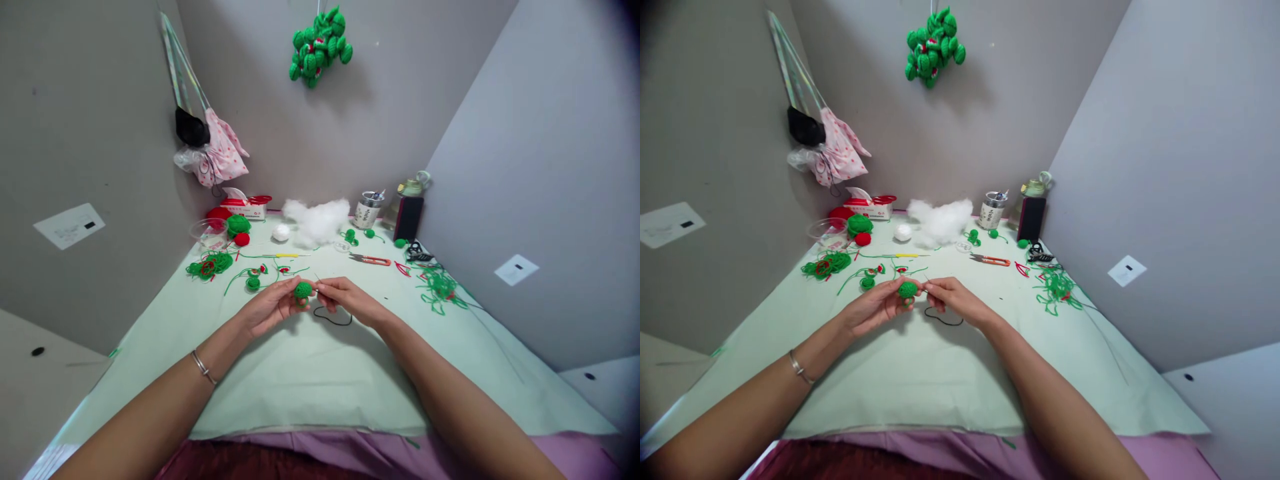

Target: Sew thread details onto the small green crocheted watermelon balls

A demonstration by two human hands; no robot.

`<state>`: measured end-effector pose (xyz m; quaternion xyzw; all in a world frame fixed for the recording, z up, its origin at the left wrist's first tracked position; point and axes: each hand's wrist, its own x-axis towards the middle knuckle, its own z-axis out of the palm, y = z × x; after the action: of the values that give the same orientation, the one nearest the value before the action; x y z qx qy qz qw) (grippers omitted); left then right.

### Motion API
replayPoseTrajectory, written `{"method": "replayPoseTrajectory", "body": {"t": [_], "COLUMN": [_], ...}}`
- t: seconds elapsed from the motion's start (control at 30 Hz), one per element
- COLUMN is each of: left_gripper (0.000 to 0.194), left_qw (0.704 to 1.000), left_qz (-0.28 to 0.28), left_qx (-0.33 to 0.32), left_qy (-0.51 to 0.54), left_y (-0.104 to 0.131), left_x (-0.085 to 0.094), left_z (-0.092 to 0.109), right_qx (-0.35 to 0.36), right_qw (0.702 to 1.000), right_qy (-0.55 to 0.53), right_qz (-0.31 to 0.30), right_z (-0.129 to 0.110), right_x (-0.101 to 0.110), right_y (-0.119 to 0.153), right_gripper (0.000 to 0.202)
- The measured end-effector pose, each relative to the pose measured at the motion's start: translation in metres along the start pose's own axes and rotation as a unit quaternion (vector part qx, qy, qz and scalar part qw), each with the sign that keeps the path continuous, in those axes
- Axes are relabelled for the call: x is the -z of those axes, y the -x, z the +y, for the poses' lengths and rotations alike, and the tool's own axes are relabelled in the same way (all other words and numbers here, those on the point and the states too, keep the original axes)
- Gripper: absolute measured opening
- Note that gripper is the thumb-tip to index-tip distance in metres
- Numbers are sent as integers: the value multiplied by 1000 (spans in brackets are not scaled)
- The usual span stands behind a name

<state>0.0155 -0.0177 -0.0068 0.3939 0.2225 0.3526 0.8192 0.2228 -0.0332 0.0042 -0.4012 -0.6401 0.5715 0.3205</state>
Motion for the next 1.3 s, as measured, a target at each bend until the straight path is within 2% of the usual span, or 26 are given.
{"method": "replayPoseTrajectory", "body": {"t": [0.17, 0.4, 0.53, 0.67, 0.77, 0.93, 1.03, 1.1, 1.2, 1.27, 1.3], "left_gripper": [27, 29, 29, 26, 25, 40, 32, 29, 27, 27, 27], "left_qw": [1000, 995, 994, 991, 987, 962, 933, 923, 911, 902, 897], "left_qz": [-5, -66, -31, -12, 9, 38, 93, 126, 155, 169, 175], "left_qx": [-1, 1, -18, -30, -35, -67, -131, -182, -239, -258, -262], "left_qy": [-3, -68, -100, -128, -160, -263, -321, -315, -297, -303, -308], "left_y": [2, 8, 5, 1, 0, -2, -2, -1, 1, 2, 3], "left_x": [3, -2, -2, 1, 2, 1, -1, -3, -5, -5, -4], "left_z": [3, 9, 5, -2, -6, -10, -11, -11, -6, -2, 0], "right_qx": [-24, -21, -19, -37, -48, -9, 16, 32, 58, 71, 73], "right_qw": [998, 999, 994, 978, 971, 987, 997, 998, 984, 981, 984], "right_qy": [47, -23, -100, -200, -227, -147, -50, 44, 163, 171, 156], "right_qz": [-47, 5, 46, 54, 63, 59, 58, 40, -33, -53, -35], "right_z": [-10, -7, -6, -4, -3, -10, -18, -23, -27, -28, -27], "right_x": [14, 12, 10, 11, 13, 12, 1, -9, -21, -22, -20], "right_y": [10, 10, 7, -1, -4, 5, 15, 21, 25, 24, 23], "right_gripper": [44, 37, 35, 32, 32, 32, 36, 38, 36, 35, 35]}}
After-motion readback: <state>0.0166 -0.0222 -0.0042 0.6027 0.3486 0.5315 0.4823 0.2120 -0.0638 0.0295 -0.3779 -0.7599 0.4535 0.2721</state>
